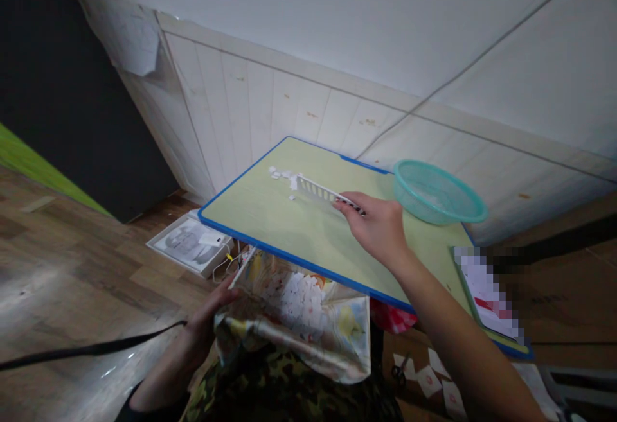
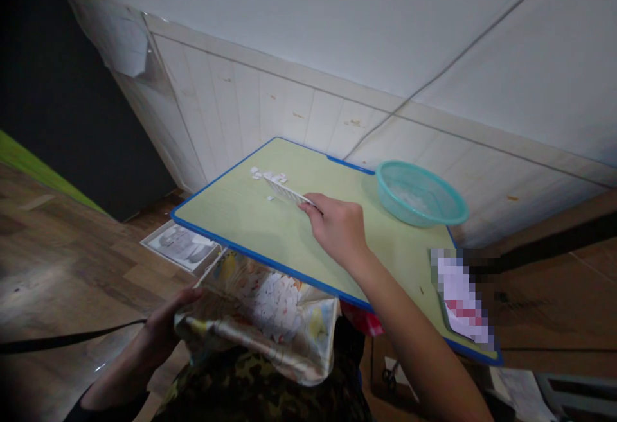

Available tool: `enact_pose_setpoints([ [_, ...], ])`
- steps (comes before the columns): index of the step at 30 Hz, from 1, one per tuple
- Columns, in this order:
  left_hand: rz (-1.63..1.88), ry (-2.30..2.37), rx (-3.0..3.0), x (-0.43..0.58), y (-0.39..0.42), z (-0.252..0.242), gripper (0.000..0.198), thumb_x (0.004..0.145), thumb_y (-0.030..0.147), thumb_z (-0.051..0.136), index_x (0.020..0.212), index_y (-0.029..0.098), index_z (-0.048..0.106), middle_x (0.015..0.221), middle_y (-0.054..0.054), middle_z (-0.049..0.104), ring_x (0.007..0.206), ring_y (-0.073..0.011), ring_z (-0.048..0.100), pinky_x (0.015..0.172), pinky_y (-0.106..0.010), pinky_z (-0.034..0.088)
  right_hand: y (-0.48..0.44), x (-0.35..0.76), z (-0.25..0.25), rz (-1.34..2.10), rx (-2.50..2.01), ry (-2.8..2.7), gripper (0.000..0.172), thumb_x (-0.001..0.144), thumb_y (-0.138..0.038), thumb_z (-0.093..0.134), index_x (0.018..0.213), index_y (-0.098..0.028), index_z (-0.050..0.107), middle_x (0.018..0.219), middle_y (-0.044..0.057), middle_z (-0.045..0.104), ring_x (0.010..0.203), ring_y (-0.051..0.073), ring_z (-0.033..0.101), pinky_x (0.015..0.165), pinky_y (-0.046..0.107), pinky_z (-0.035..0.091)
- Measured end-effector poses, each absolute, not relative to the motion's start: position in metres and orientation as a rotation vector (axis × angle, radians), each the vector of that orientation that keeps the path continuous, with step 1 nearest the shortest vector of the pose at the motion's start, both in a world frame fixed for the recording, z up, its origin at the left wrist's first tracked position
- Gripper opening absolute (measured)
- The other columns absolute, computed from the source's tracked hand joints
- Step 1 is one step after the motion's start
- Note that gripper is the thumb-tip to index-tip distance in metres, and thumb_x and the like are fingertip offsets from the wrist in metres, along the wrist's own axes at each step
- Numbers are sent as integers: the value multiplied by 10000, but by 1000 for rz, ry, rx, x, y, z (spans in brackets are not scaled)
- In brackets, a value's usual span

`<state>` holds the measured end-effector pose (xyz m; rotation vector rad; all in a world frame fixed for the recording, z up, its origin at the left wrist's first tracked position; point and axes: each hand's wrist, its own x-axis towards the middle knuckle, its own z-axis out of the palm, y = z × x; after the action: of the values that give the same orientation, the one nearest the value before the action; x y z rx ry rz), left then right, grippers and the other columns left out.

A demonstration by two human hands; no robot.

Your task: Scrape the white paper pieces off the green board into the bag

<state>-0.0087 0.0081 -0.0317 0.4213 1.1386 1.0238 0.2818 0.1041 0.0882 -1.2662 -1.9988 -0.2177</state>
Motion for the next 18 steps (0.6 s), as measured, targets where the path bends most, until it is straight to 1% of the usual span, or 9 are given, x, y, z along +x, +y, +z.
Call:
enact_pose_setpoints([
  [5, 1026, 1173, 409, -17, 8, -32, 477, 777, 313, 727, 1248, 238, 697, 960, -13, 837, 996, -294, 738, 807, -319, 541, 126, 269, 88, -186, -1300, -2076, 184, 910, -328, 614, 953, -226, 762, 846, 30, 781, 654, 160, 697, 630, 252, 461],
  [8, 1042, 1187, 431, -22, 9, -33, 449, 763, 325, 738, 1207, 263, 722, 939, 11, 839, 981, -275, 739, 883, -310, 522, 127, 265, 95, -201, -1345, -2161, 210, 922, -342, 590, 971, -230, 761, 802, 31, 774, 643, 159, 682, 610, 252, 422],
  [11, 1064, 1171, 453, -23, 11, -36, 433, 746, 342, 739, 1171, 257, 742, 922, 12, 838, 957, -277, 741, 948, -326, 495, 127, 260, 106, -186, -1374, -2266, 228, 934, -336, 570, 993, -229, 762, 779, 36, 768, 648, 160, 676, 613, 255, 398],
  [14, 1071, 1161, 447, -23, 12, -38, 408, 737, 367, 737, 1124, 242, 761, 788, 3, 831, 924, -302, 746, 963, -372, 491, 126, 255, 119, -133, -1340, -2343, 211, 927, -322, 580, 978, -234, 765, 804, 33, 770, 672, 157, 678, 637, 253, 401],
  [16, 1068, 1181, 464, -24, 11, -38, 347, 731, 378, 744, 1043, 234, 786, 690, 5, 810, 846, -305, 752, 958, -393, 495, 125, 253, 126, -115, -1296, -2367, 198, 921, -312, 590, 961, -233, 767, 811, 29, 770, 677, 154, 676, 641, 250, 404],
  [18, 1056, 1201, 484, -25, 10, -37, 270, 721, 381, 755, 939, 231, 803, 647, 7, 794, 792, -300, 748, 948, -398, 501, 124, 252, 131, -139, -1264, -2347, 201, 919, -313, 591, 959, -225, 768, 793, 28, 765, 668, 152, 671, 635, 250, 404],
])
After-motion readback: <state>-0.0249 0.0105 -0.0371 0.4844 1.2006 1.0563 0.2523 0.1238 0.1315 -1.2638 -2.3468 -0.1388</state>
